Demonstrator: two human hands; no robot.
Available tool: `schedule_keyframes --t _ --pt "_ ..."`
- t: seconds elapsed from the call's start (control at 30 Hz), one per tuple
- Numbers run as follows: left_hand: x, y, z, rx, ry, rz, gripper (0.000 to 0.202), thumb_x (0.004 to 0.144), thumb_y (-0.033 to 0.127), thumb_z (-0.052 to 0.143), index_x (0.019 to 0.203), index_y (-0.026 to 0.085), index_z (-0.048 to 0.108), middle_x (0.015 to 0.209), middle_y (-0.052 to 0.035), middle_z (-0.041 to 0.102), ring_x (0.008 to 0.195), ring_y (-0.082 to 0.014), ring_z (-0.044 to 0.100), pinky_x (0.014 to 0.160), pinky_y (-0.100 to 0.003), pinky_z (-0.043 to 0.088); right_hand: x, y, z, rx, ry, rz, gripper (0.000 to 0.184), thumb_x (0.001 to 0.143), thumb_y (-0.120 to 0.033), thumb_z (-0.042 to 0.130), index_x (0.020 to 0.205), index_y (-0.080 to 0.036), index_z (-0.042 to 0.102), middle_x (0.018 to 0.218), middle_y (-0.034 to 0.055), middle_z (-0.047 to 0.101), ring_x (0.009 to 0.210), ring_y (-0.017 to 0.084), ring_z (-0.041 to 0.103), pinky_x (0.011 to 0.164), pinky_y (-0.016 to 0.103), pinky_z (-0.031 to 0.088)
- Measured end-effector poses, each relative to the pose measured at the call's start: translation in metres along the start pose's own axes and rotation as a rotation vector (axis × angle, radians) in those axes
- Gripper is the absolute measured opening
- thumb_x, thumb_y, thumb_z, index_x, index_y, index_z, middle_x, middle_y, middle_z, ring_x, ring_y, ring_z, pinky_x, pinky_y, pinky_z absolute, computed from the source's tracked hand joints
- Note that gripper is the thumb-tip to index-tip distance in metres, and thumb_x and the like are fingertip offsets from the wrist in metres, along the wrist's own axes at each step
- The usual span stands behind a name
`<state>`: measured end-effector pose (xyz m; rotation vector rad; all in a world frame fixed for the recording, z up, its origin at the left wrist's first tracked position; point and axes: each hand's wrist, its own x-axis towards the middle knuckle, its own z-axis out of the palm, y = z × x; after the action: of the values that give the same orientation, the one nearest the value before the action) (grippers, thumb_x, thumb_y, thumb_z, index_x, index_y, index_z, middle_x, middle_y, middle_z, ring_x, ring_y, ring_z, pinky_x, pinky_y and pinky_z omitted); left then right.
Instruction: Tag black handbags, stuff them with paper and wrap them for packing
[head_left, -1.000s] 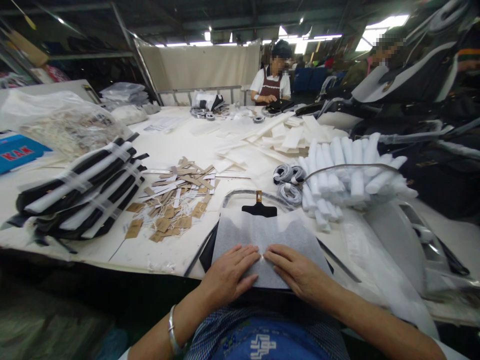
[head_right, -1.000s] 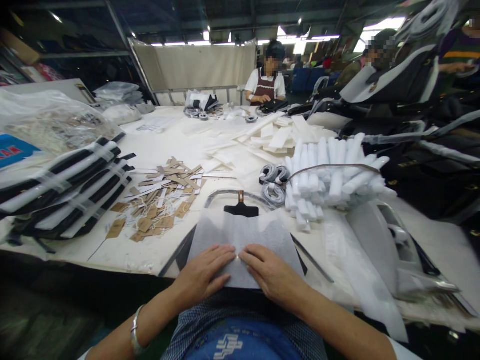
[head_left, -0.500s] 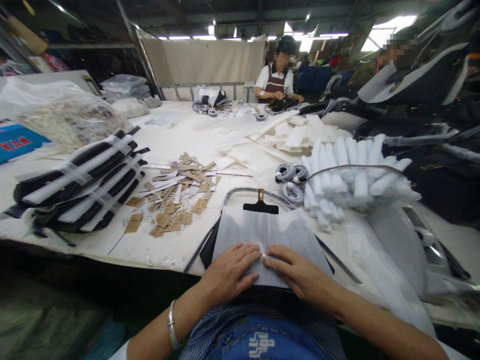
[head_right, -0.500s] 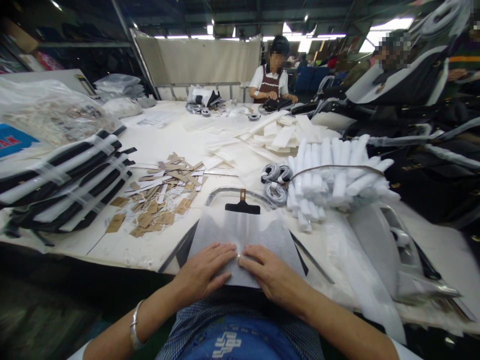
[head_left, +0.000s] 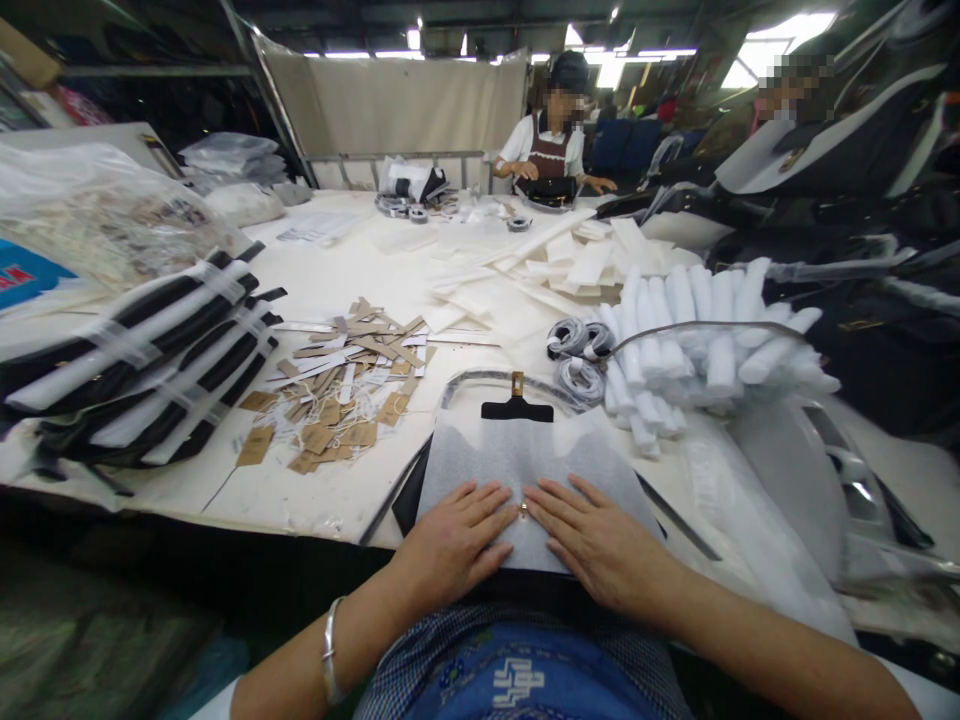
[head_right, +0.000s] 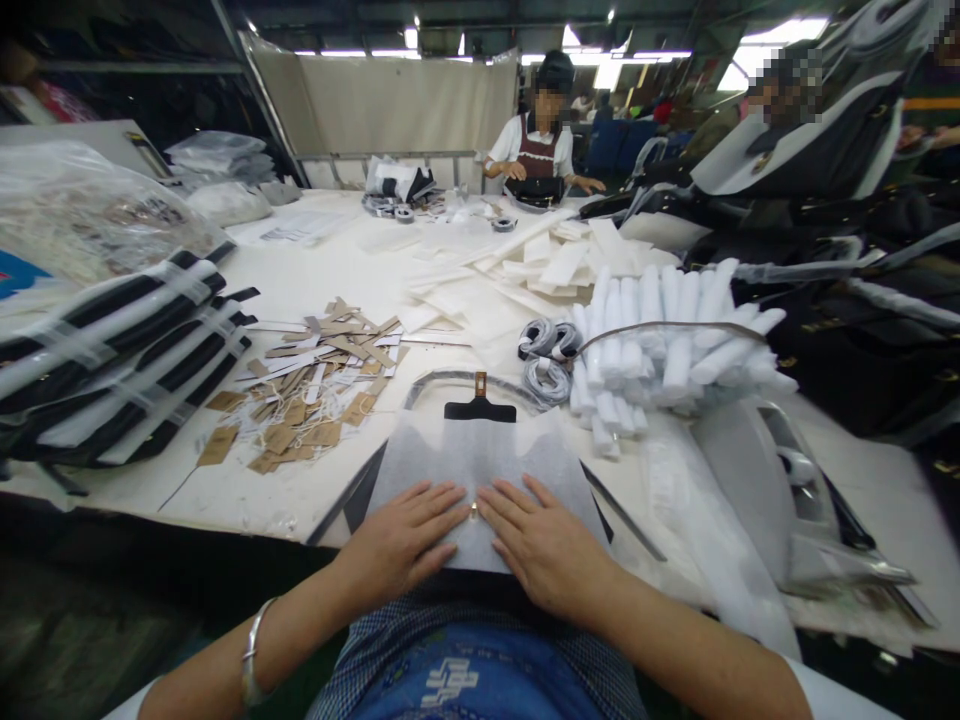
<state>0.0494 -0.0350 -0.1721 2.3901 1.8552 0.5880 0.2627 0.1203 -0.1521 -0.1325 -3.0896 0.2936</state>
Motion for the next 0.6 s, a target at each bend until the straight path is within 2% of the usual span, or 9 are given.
schedule_keyframes --t 0.13,0.2,0.3,0.47,0.6 --pt "0.002 -0.002 -0.012 0.061 -0.13 -0.026 0.054 0.097 0.044 0.052 0.148 0.029 0.041 0.159 -0.0048 0.035 0.147 -0.0262 0.032 0.12 -0.049 0.028 -0.004 0.009 -0.002 -0.086 0.001 0.029 0.055 0.098 -0.034 0.05 0.152 -0.03 0.038 0.16 0.0049 0.034 0.145 0.033 0.032 0.116 0.059 0.026" --pt "-0.001 -0.003 -0.013 0.088 -0.147 -0.039 0.059 0.095 0.044 0.056 0.15 0.031 0.037 0.164 -0.0052 0.025 0.149 -0.0292 0.024 0.12 -0.052 0.025 -0.006 0.013 0.001 -0.101 0.022 0.031 0.056 0.099 -0.038 0.048 0.153 -0.033 0.034 0.162 0.0041 0.029 0.148 0.032 0.028 0.117 0.057 0.023" --pt "-0.007 -0.001 -0.008 0.127 -0.132 -0.047 0.061 0.095 0.042 0.055 0.152 0.031 0.035 0.165 -0.0065 0.019 0.15 -0.0309 0.021 0.12 -0.054 0.025 -0.011 0.014 0.006 -0.124 0.062 0.025 0.059 0.099 -0.04 0.048 0.155 -0.032 0.029 0.163 0.0038 0.026 0.149 0.029 0.024 0.12 0.052 0.017" --pt "-0.013 -0.001 0.001 0.22 -0.074 -0.019 0.065 0.095 0.047 0.055 0.153 0.029 0.033 0.163 -0.0106 0.023 0.148 -0.0329 0.027 0.117 -0.052 0.031 -0.015 0.014 0.01 -0.152 0.11 0.005 0.065 0.095 -0.039 0.054 0.155 -0.027 0.033 0.163 0.0052 0.027 0.15 0.028 0.023 0.123 0.047 0.005" --pt "-0.013 -0.01 0.008 0.265 -0.007 0.047 0.063 0.095 0.05 0.055 0.151 0.028 0.038 0.158 -0.0118 0.037 0.145 -0.0317 0.035 0.118 -0.047 0.029 -0.014 0.023 0.019 -0.184 0.151 -0.03 0.061 0.094 -0.042 0.057 0.151 -0.027 0.04 0.16 0.0058 0.035 0.149 0.028 0.026 0.124 0.046 0.007"
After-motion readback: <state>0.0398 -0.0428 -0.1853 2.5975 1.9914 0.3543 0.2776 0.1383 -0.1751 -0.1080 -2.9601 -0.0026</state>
